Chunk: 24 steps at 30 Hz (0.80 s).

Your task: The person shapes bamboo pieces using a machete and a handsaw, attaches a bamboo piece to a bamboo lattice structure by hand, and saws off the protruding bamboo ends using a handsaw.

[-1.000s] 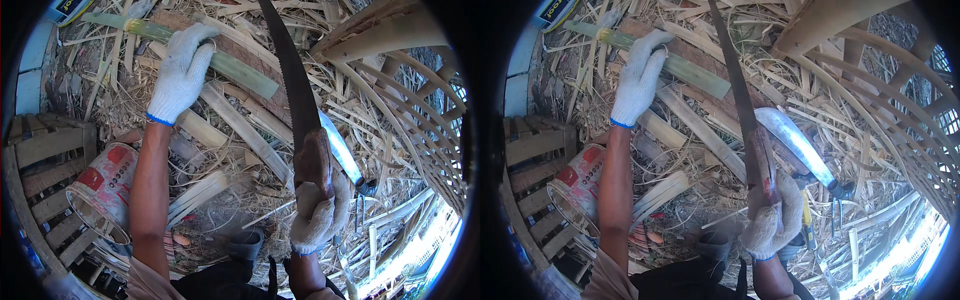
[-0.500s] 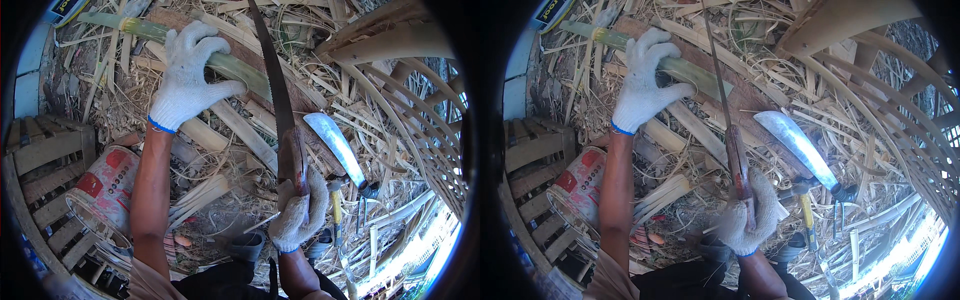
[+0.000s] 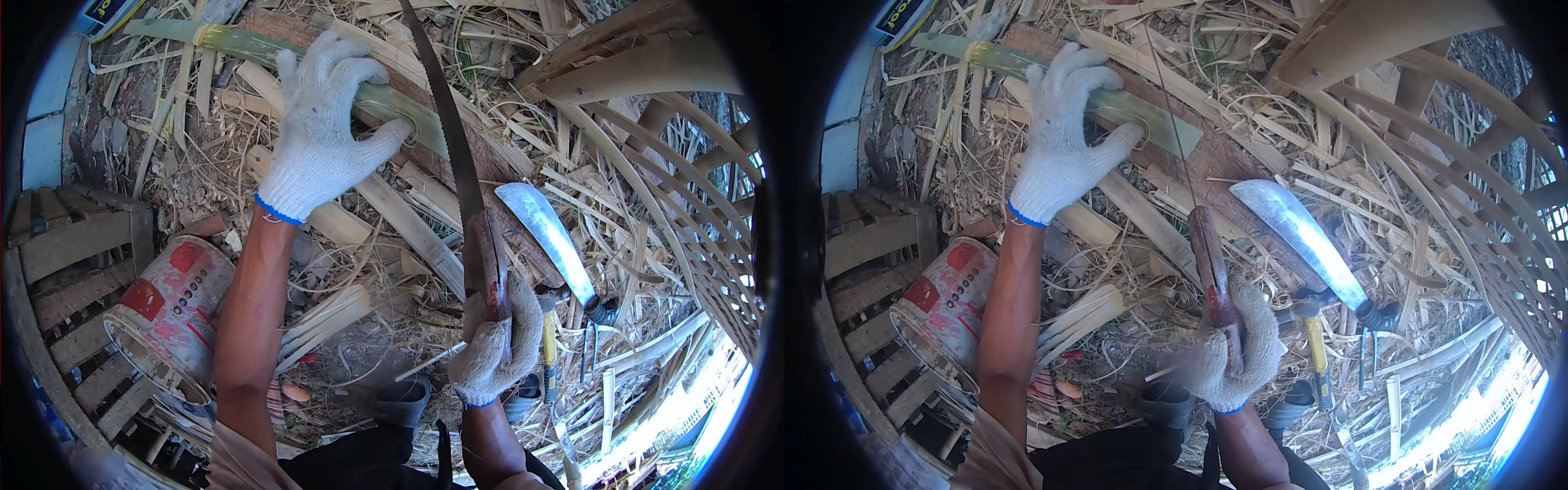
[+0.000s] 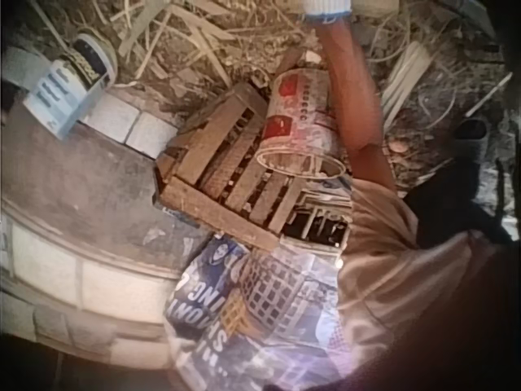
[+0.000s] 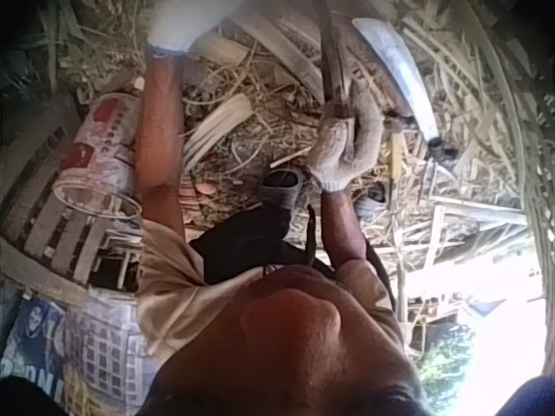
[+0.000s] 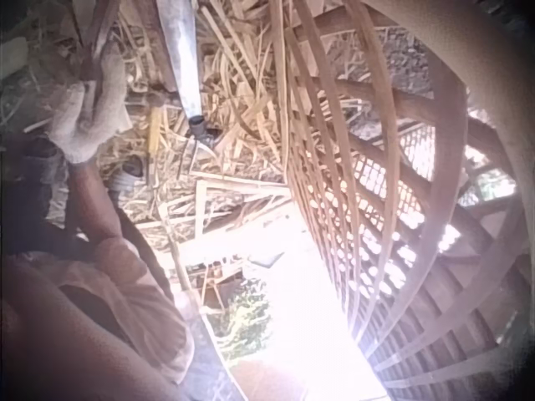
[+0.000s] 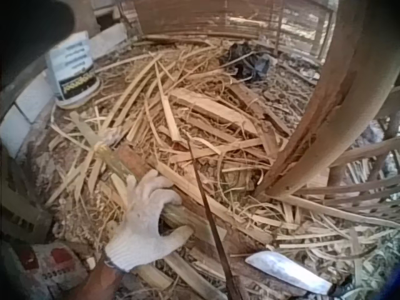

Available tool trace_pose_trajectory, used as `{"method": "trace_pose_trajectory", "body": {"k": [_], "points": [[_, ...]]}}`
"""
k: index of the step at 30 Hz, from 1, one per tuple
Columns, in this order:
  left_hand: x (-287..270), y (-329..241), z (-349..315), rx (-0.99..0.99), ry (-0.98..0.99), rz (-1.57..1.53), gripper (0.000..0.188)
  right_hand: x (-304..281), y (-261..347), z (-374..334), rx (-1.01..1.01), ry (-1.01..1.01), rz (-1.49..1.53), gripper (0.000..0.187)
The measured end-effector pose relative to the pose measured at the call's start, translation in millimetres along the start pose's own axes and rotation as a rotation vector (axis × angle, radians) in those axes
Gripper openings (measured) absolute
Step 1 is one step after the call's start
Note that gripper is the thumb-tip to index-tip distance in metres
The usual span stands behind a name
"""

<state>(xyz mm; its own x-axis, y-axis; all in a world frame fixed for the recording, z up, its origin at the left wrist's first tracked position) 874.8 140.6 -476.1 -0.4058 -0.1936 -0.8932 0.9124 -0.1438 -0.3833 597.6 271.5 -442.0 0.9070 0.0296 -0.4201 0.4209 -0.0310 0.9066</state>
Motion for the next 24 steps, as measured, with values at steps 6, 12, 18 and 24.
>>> {"method": "trace_pose_trajectory", "body": {"k": [6, 12, 18, 24], "points": [[2, -7, 2, -0.060, 0.054, 0.008, 0.081, 1, -2, -10, 0.111, -0.005, 0.255, 0.068], [6, -14, 8, -0.114, 0.124, 0.119, 0.090, 4, -1, -12, 0.001, 0.107, -0.041, 0.062], [9, -13, 6, -0.158, 0.156, 0.216, 0.098, -25, 1, -39, -0.011, 0.315, -0.068, 0.050], [7, -12, 11, -0.192, 0.228, 0.216, 0.099, 5, 17, 13, 0.060, 0.157, 0.097, 0.051]]}}
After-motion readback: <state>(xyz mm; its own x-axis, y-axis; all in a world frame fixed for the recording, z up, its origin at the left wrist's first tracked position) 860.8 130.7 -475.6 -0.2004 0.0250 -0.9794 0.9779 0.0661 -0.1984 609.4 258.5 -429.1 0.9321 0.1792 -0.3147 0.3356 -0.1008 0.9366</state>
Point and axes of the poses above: each hand's wrist, its own z-axis towards the middle knuckle, its own x-axis out of the palm, y = z × x, the point moved 2 cm from there along z, towards the middle knuckle, and after that the axes turned 4 degrees about y, right-handed, at the moved point
